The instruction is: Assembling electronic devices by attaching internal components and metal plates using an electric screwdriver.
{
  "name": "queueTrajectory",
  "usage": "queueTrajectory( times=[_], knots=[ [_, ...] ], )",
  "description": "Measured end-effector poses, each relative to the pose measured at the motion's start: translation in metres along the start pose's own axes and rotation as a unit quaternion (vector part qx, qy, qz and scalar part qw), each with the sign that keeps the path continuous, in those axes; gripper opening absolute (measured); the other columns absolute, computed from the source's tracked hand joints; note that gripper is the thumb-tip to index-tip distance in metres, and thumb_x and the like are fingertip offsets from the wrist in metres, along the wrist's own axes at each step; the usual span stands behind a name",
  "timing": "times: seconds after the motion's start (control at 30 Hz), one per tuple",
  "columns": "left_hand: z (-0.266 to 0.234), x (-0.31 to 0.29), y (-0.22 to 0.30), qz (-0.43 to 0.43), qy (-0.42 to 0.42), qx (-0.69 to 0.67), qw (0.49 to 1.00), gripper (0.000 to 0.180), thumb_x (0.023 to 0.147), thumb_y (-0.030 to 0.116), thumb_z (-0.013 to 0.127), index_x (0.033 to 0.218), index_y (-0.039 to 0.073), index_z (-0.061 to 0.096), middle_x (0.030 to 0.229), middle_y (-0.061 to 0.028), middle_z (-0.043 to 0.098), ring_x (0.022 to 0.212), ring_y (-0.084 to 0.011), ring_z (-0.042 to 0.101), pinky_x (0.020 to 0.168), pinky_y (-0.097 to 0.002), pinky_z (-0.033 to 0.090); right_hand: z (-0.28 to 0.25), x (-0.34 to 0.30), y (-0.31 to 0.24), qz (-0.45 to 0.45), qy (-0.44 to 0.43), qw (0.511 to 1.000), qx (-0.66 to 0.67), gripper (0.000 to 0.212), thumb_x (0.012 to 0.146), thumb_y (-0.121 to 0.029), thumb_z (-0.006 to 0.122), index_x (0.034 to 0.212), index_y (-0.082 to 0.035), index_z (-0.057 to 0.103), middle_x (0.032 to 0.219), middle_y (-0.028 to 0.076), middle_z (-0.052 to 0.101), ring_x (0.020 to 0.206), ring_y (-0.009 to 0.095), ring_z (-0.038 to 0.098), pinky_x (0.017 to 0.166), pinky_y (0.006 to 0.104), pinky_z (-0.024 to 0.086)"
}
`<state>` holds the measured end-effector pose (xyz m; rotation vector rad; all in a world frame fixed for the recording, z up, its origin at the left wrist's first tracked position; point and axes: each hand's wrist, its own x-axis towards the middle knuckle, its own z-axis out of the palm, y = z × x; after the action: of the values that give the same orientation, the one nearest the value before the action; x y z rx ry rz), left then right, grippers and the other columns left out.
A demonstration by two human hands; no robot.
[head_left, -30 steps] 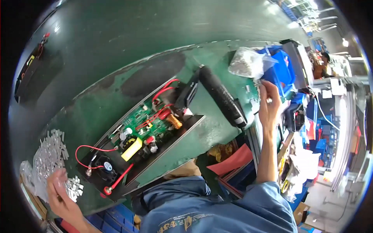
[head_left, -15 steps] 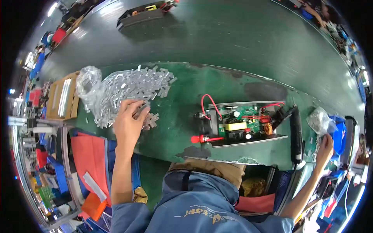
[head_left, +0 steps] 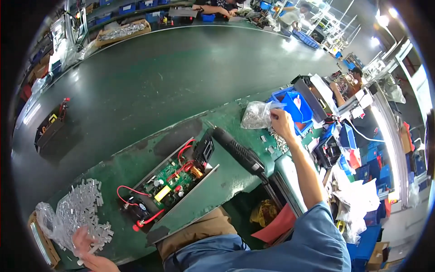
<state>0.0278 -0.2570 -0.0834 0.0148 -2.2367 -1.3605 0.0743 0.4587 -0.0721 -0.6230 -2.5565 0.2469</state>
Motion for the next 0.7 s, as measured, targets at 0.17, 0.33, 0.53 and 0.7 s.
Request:
queueTrajectory(
  times=[0.17, 0.33, 0.53, 0.7],
  knots=[
    [0.025, -0.012, 0.056, -0.078, -0.064, -0.190, 0.976, 0.065, 0.110, 0.053, 0.030, 0.102, -0.001, 0.065, 0.087, -0.0096, 0.062, 0.067, -0.0142, 0.060, 0.054, -0.0252, 0.046, -0.014, -0.009, -0.013, 0.025, 0.064, 0.993, 0.094, 0.016, 0.087, -0.017, 0.073, 0.091, -0.002, 0.073, 0.088, 0.015, 0.074, 0.079, 0.036, 0.071, 0.073, 0.0425, 0.055],
    [0.089, -0.026, 0.138, -0.029, -0.233, -0.191, 0.953, 0.019, 0.099, 0.003, 0.061, 0.117, -0.004, 0.059, 0.108, -0.0160, 0.069, 0.092, -0.0215, 0.069, 0.085, -0.0320, 0.057, -0.051, -0.047, -0.092, 0.037, 0.125, 0.985, 0.115, 0.014, 0.098, -0.011, 0.066, 0.104, 0.000, 0.070, 0.090, 0.011, 0.069, 0.078, 0.019, 0.068, 0.072, 0.0310, 0.053],
    [0.135, -0.046, 0.165, -0.108, -0.349, -0.318, 0.875, 0.019, 0.097, -0.006, 0.061, 0.116, -0.006, 0.058, 0.109, -0.0203, 0.072, 0.095, -0.0221, 0.072, 0.087, -0.0337, 0.060, -0.042, -0.145, -0.217, 0.040, -0.184, 0.864, 0.467, 0.012, 0.100, -0.008, 0.065, 0.106, 0.002, 0.067, 0.093, 0.003, 0.065, 0.078, 0.010, 0.062, 0.069, 0.0260, 0.051],
    [0.143, -0.050, 0.170, -0.155, -0.367, -0.332, 0.855, 0.017, 0.099, -0.004, 0.063, 0.115, -0.008, 0.060, 0.107, -0.0177, 0.070, 0.098, -0.0216, 0.071, 0.090, -0.0328, 0.059, -0.029, -0.172, -0.251, 0.125, -0.279, 0.764, 0.569, 0.015, 0.099, -0.009, 0.069, 0.107, 0.004, 0.068, 0.093, 0.003, 0.066, 0.079, 0.008, 0.062, 0.069, 0.0236, 0.050]
  ],
)
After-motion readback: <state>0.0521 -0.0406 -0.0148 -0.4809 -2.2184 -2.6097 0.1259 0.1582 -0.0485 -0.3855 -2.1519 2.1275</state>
